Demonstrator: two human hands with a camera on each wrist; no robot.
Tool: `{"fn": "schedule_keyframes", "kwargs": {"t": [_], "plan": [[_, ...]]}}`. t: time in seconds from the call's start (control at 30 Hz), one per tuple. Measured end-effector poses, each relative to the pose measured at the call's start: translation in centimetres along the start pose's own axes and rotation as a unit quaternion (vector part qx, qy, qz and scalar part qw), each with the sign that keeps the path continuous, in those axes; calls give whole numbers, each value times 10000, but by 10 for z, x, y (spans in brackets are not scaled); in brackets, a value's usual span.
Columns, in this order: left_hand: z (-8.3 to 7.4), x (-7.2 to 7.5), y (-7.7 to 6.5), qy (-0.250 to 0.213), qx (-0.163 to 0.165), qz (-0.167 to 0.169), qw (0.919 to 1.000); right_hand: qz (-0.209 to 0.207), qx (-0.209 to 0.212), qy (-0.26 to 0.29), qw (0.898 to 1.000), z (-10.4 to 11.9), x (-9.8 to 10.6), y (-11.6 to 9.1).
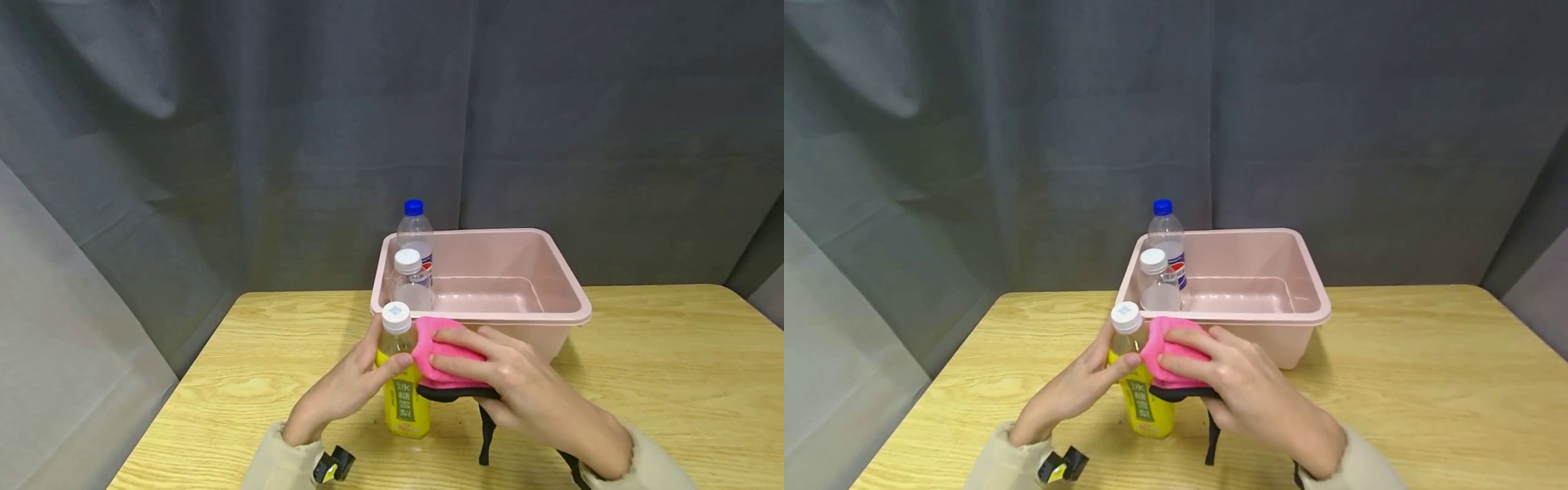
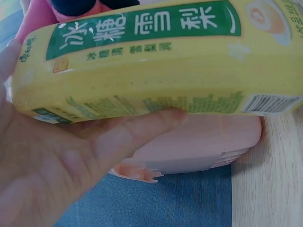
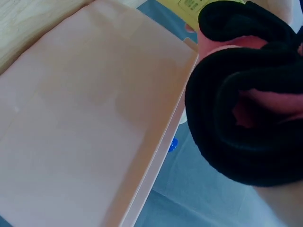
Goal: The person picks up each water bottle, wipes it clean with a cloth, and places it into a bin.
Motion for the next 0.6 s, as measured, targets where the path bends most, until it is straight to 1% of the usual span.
{"fn": "schedule_keyframes", "kwargs": {"t": [0.07, 0.13, 0.2, 0.23, 0.33, 0.37, 0.4, 0.47, 0.6], "plan": [[1, 0, -1, 3, 48, -15, 10000, 19, 120, 5, 9999, 0, -1, -2], [1, 0, -1, -9, 91, -21, 10000, 231, 221, -44, 9995, 1, -7, -5], [1, 0, -1, -44, 117, -28, 9999, 698, 280, -130, 9971, 3, -19, -10], [1, 0, -1, -49, 124, -40, 9999, 998, 288, -186, 9944, 4, -27, -14], [1, 0, 0, -34, 83, -40, 10000, 1952, 244, -210, 9802, 8, -55, -28], [1, -1, 0, -18, 77, -40, 10000, 2180, 192, -184, 9756, 9, -62, -32], [0, -1, 0, 2, 68, -39, 10000, 2320, 162, -190, 9724, 10, -67, -36], [0, -1, 0, 57, 62, -50, 10000, 2454, 88, -119, 9693, 10, -74, -41], [1, 0, -1, 92, 85, -86, 9999, 2392, 136, -171, 9707, 10, -78, -43]]}}
Point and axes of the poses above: each hand's wrist, its own y-axis towards the middle knuckle, its own x-axis out of the back of the hand, z = x × y, the point moved 6 cm from there along y, towards the middle knuckle, and after that the axes turned 8 degrees about x, right-handed, at the moved point
